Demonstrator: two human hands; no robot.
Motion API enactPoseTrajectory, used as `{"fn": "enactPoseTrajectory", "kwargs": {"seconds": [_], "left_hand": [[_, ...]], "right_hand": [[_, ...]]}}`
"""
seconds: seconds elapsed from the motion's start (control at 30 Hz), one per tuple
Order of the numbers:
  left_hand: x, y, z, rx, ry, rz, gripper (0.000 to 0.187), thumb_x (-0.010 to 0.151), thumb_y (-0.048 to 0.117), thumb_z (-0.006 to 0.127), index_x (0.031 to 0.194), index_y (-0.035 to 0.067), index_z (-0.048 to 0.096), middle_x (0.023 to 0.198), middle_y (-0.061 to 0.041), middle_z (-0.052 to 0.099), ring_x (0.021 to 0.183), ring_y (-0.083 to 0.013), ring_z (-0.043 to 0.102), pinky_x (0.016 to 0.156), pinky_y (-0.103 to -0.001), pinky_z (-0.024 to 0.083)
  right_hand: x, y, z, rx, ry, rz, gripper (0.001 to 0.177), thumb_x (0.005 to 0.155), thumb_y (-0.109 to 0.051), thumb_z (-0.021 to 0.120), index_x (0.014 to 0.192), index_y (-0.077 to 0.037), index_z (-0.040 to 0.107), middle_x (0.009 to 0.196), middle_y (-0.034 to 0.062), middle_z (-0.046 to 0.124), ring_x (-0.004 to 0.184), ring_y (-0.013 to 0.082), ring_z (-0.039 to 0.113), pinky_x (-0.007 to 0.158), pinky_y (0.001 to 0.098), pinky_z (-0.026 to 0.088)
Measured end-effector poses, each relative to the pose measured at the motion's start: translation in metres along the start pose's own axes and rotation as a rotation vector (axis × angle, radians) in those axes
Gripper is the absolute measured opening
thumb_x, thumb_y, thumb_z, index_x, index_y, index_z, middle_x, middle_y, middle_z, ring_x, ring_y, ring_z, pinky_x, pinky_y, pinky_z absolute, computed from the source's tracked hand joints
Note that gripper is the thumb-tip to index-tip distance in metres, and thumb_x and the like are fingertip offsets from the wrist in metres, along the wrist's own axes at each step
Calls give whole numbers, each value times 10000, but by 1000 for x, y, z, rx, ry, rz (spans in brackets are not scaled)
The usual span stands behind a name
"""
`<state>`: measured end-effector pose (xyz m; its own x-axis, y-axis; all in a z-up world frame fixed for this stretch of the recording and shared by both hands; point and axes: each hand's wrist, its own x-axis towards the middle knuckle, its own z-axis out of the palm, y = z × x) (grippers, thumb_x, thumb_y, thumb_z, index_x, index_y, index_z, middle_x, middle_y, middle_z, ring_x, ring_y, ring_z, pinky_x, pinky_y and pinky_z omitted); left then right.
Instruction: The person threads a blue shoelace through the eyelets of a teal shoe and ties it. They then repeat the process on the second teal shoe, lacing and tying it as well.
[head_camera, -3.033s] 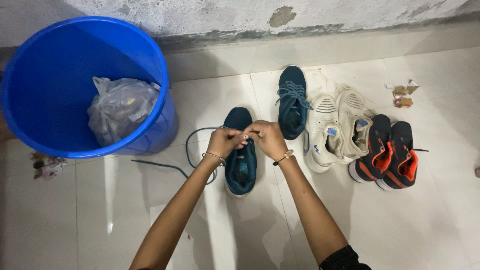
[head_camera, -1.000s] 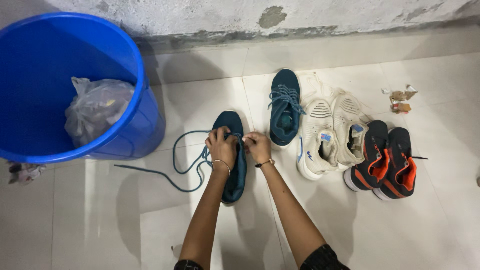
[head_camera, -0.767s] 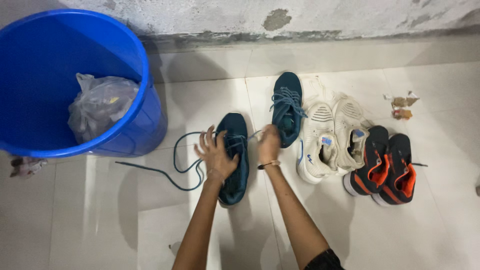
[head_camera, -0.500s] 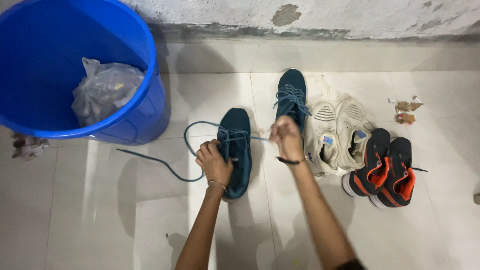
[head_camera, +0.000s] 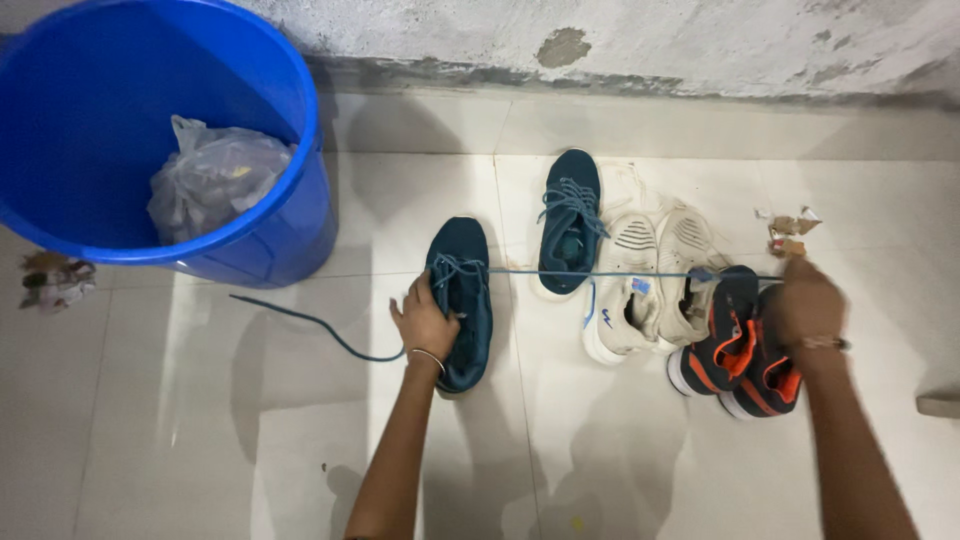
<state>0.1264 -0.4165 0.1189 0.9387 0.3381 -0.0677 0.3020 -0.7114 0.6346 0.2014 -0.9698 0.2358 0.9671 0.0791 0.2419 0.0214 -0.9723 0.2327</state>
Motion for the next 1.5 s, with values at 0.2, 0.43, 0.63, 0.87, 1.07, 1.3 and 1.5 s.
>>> {"fn": "enactPoseTrajectory", "kwargs": {"seconds": [0.2,0.43,0.63,0.87,1.07,1.3,1.5], "left_hand": [[-2,-29,-26,57,-60,104,497,926,418,683,1305,112,588,1219,-174,608,913,-357,684,846,-463,537],[0,-89,-94,-301,526,-281,212,1018,247,612,1117,84,706,1101,-100,730,1018,-317,680,928,-444,523],[-28,-23,-42,-267,265,366,665,780,315,830,1277,-42,570,1276,-262,572,1256,-455,474,1113,-556,324],[-9,-8,10,-235,252,104,438,887,20,639,1325,18,619,1312,-186,646,1174,-369,636,1012,-412,516],[-11,-15,22,-246,218,124,484,814,1,697,1292,13,620,1265,-180,651,1131,-374,639,988,-414,522],[-7,-10,19,-208,245,147,565,784,-14,719,1337,11,607,1253,-195,622,1162,-365,606,1007,-401,498],[-2,-15,24,-280,222,189,627,735,-57,668,1356,-22,584,1385,-233,584,1262,-391,554,1081,-410,441]], "right_hand": [[2,-215,-2,355,-11,-362,317,841,0,559,1129,-1,690,1077,203,699,953,373,681,817,456,553],[2,-372,0,509,100,-484,321,782,-105,666,1087,-36,735,1082,119,714,990,319,654,816,432,529],[16,-370,20,507,-86,-433,138,879,-106,668,949,-119,786,898,89,748,915,290,666,828,424,538],[42,-292,-4,388,76,-389,193,684,-72,653,831,-114,771,881,95,748,873,317,681,786,453,549],[14,-296,9,403,296,-94,320,906,-183,716,1103,68,696,991,258,652,888,418,630,690,474,513],[1,-368,21,926,-76,-165,488,784,104,494,1195,-63,697,934,182,739,883,336,713,807,417,567],[-9,-451,17,848,74,-227,144,791,19,706,814,-97,789,865,112,737,905,333,629,848,436,515]]}}
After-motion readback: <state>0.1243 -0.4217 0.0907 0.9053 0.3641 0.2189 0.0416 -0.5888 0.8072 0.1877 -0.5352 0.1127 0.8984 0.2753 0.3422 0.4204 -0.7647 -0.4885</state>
